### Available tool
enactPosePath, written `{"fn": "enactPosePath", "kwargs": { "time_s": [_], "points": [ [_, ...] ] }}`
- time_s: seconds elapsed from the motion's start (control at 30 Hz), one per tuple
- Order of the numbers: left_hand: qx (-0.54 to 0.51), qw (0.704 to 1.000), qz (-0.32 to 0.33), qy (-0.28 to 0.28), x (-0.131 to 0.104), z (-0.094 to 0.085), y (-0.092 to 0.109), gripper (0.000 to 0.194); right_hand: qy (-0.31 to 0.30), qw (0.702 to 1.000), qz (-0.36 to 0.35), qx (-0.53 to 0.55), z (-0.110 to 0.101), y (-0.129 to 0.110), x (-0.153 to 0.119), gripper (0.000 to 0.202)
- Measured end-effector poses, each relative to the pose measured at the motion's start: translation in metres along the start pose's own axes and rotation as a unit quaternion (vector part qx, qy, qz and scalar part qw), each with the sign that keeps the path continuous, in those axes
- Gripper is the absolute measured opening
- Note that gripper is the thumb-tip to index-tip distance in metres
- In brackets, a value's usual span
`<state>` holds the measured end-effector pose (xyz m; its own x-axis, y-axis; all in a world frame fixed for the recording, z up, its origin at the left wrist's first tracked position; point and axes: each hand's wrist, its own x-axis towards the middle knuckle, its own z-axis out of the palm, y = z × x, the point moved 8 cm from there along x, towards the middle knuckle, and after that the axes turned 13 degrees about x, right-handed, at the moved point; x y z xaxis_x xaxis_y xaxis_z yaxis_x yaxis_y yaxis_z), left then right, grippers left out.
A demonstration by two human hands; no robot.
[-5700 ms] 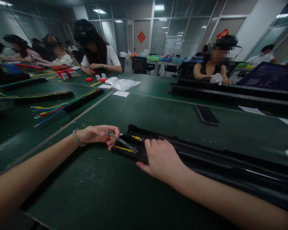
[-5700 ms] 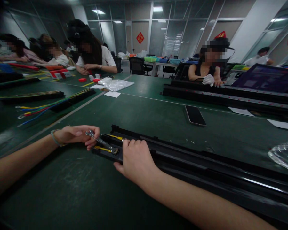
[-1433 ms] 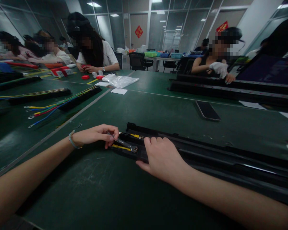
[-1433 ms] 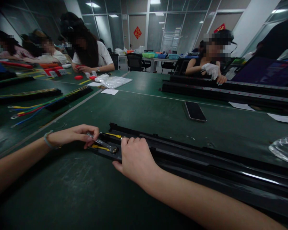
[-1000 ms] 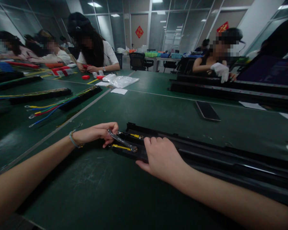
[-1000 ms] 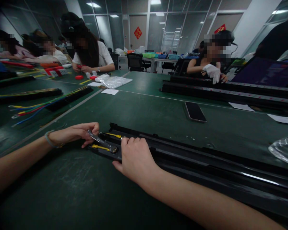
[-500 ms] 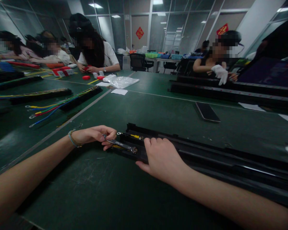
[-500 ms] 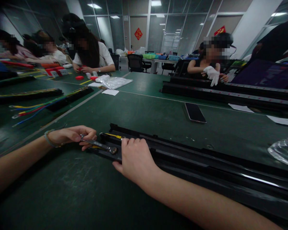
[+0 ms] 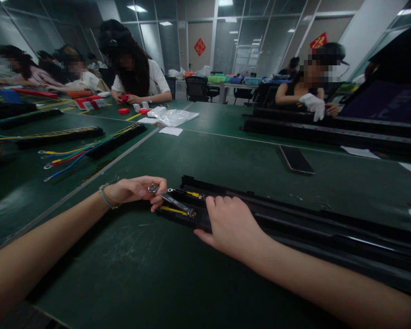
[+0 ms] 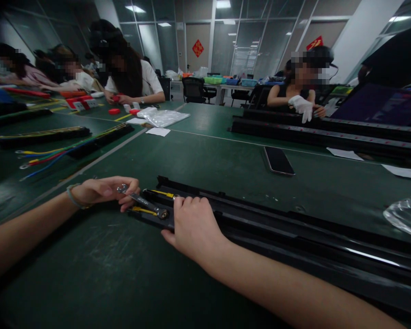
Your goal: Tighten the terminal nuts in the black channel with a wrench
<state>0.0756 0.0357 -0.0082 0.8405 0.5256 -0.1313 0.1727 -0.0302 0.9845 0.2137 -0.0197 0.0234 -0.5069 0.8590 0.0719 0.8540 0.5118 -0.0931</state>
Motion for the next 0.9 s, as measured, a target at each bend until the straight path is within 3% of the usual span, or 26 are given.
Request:
{"fn": "enactPosePath", "kwargs": {
  "time_s": [0.3, 0.73, 0.9],
  "points": [
    [-0.029, 1.0, 0.003, 0.009, 0.0004, -0.0019, -0.0019, 0.034, -0.003, 1.0, -0.003, -0.01, 0.0004, -0.0003, -0.0004, 0.048],
    [0.005, 0.998, 0.014, -0.053, -0.0007, 0.0044, 0.0021, 0.026, 0.007, 1.0, -0.004, -0.006, 0.0, 0.0003, -0.0008, 0.049],
    [0.003, 0.999, 0.015, -0.045, 0.0006, 0.0047, 0.004, 0.025, 0.006, 1.0, -0.004, -0.005, -0.0004, 0.0003, -0.001, 0.048]
  ]
}}
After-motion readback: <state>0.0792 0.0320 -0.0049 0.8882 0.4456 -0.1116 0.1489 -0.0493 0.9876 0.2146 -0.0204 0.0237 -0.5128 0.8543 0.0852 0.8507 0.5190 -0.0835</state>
